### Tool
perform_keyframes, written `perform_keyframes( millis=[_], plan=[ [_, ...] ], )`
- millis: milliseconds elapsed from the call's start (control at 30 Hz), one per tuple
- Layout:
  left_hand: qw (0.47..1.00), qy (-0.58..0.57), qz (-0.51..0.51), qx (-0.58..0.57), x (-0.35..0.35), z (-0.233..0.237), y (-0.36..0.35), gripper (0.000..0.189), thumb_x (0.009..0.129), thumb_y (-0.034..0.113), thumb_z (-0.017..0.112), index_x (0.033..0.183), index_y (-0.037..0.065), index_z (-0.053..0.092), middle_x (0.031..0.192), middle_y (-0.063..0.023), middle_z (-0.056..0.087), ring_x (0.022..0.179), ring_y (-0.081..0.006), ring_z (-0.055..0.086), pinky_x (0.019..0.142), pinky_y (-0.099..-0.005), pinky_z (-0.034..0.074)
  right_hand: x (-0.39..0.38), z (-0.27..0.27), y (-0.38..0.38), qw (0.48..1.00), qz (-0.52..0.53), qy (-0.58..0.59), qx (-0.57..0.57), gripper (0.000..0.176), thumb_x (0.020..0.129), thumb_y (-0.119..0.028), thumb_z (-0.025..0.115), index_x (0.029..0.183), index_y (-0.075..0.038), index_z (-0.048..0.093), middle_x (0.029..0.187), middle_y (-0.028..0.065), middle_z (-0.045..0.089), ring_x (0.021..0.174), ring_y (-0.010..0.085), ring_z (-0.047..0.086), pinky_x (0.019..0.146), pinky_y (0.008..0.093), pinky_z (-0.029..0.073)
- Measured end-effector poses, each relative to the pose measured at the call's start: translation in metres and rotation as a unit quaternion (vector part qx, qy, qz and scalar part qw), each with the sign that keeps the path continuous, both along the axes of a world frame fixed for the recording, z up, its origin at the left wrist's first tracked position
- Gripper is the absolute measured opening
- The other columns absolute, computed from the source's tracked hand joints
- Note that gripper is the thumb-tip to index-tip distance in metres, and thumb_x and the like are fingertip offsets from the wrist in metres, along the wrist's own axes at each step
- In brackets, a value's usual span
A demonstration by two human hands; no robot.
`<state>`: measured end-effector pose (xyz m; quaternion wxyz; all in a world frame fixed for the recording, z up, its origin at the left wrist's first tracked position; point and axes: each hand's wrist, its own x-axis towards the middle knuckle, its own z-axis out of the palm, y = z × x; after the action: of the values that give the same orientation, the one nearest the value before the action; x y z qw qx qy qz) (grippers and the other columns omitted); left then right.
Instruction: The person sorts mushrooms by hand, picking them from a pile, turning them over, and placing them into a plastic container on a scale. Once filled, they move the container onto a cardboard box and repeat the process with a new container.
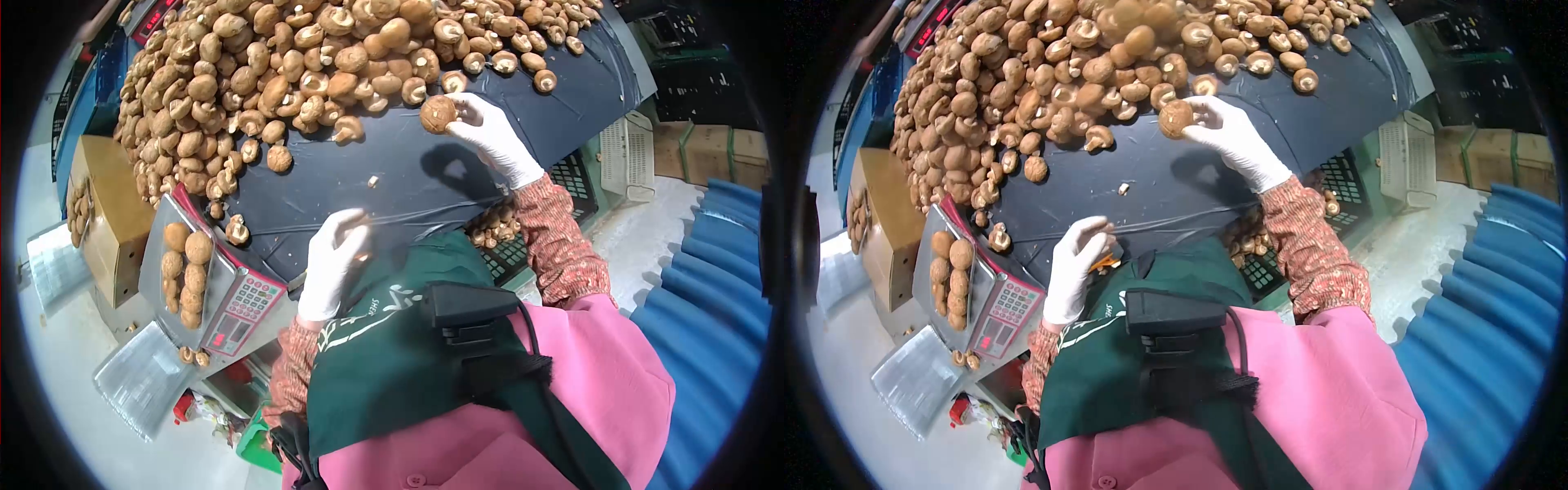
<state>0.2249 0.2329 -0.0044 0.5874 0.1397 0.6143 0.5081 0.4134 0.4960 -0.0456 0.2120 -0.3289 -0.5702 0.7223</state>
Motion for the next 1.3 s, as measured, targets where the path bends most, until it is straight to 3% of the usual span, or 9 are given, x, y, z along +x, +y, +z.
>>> perform_keyframes(
  millis=[500, 667, 733, 833, 1000, 1067, 1133, 1233, 1300],
  plan=[
    [0.91, 0.326, -0.116, 0.227, 0.015, 0.001, 0.042, 0.064, 0.087, 0.009, 0.075, 0.144, 0.004, 0.046, 0.14, -0.0133, 0.053, 0.122, -0.0187, 0.056, 0.105, -0.034, 0.046, -0.017, 0.04, -0.068, 0.982, 0.179, -0.051, -0.012, 0.041, 0.092, -0.017, 0.068, 0.129, -0.002, 0.059, 0.115, 0.0078, 0.068, 0.105, 0.0122, 0.061, 0.095, 0.0302, 0.05],
    [0.986, -0.03, 0.024, 0.165, 0.015, 0.009, 0.033, 0.06, 0.092, 0.013, 0.07, 0.144, 0.0, 0.043, 0.134, -0.0141, 0.058, 0.11, -0.0183, 0.063, 0.078, -0.0241, 0.051, -0.01, 0.042, -0.065, 0.991, 0.123, -0.048, -0.023, 0.043, 0.096, -0.021, 0.061, 0.135, -0.003, 0.057, 0.106, 0.0055, 0.071, 0.092, 0.0098, 0.062, 0.087, 0.0269, 0.051],
    [0.988, -0.091, 0.028, 0.118, 0.013, 0.013, 0.03, 0.057, 0.095, 0.012, 0.065, 0.144, -0.002, 0.04, 0.132, -0.0157, 0.058, 0.114, -0.0183, 0.059, 0.1, -0.0334, 0.048, -0.01, 0.045, -0.068, 0.988, 0.14, -0.038, 0.058, 0.049, 0.091, -0.02, 0.068, 0.136, -0.004, 0.057, 0.115, 0.0084, 0.067, 0.101, 0.016, 0.063, 0.09, 0.0314, 0.052],
    [0.991, -0.093, -0.03, 0.089, 0.018, 0.015, 0.033, 0.059, 0.096, 0.015, 0.063, 0.146, -0.004, 0.037, 0.126, -0.0117, 0.059, 0.11, -0.0151, 0.058, 0.093, -0.03, 0.049, -0.012, 0.056, -0.073, 0.917, 0.214, 0.011, 0.337, 0.055, 0.081, -0.017, 0.076, 0.132, -0.007, 0.059, 0.127, 0.0143, 0.06, 0.113, 0.0281, 0.061, 0.096, 0.0388, 0.051],
    [0.982, -0.102, -0.145, 0.066, 0.027, -0.001, 0.026, 0.069, 0.101, 0.024, 0.06, 0.154, -0.005, 0.025, 0.138, -0.0204, 0.055, 0.117, -0.0222, 0.06, 0.1, -0.032, 0.047, 0.029, 0.07, -0.06, 0.853, 0.333, -0.165, 0.367, 0.039, 0.079, -0.028, 0.071, 0.114, -0.01, 0.068, 0.102, 0.0117, 0.068, 0.096, 0.0308, 0.066, 0.084, 0.0396, 0.054],
    [0.985, -0.073, -0.141, 0.071, 0.02, 0.001, 0.027, 0.064, 0.102, 0.026, 0.059, 0.151, -0.005, 0.031, 0.139, -0.0209, 0.055, 0.115, -0.0233, 0.061, 0.101, -0.0328, 0.047, 0.048, 0.086, -0.034, 0.732, 0.482, -0.375, 0.302, 0.048, 0.076, -0.034, 0.074, 0.115, -0.007, 0.07, 0.103, 0.0173, 0.07, 0.095, 0.0344, 0.068, 0.085, 0.0424, 0.053],
    [0.989, -0.035, -0.134, 0.061, 0.015, -0.007, 0.026, 0.061, 0.102, 0.026, 0.059, 0.149, -0.004, 0.036, 0.138, -0.02, 0.056, 0.115, -0.0227, 0.061, 0.101, -0.0332, 0.047, 0.055, 0.082, -0.019, 0.672, 0.468, -0.465, 0.336, 0.049, 0.076, -0.034, 0.073, 0.116, -0.007, 0.07, 0.106, 0.0165, 0.071, 0.096, 0.034, 0.068, 0.085, 0.0417, 0.054],
    [0.989, -0.006, -0.143, 0.042, 0.016, -0.012, 0.029, 0.053, 0.101, 0.024, 0.059, 0.144, -0.004, 0.044, 0.134, -0.0174, 0.059, 0.114, -0.0203, 0.062, 0.101, -0.0326, 0.047, 0.056, 0.026, 0.007, 0.794, 0.196, -0.295, 0.493, 0.036, 0.082, -0.027, 0.071, 0.111, -0.007, 0.068, 0.101, 0.0122, 0.07, 0.095, 0.0337, 0.067, 0.083, 0.0403, 0.054],
    [0.989, -0.009, -0.143, 0.028, 0.017, -0.015, 0.033, 0.048, 0.101, 0.02, 0.058, 0.141, -0.004, 0.047, 0.131, -0.0159, 0.062, 0.113, -0.0188, 0.062, 0.099, -0.0313, 0.048, 0.028, 0.008, 0.03, 0.772, 0.085, -0.309, 0.549, 0.029, 0.083, -0.022, 0.068, 0.108, -0.008, 0.067, 0.095, 0.0107, 0.067, 0.091, 0.0306, 0.066, 0.08, 0.0423, 0.053]
  ],
)
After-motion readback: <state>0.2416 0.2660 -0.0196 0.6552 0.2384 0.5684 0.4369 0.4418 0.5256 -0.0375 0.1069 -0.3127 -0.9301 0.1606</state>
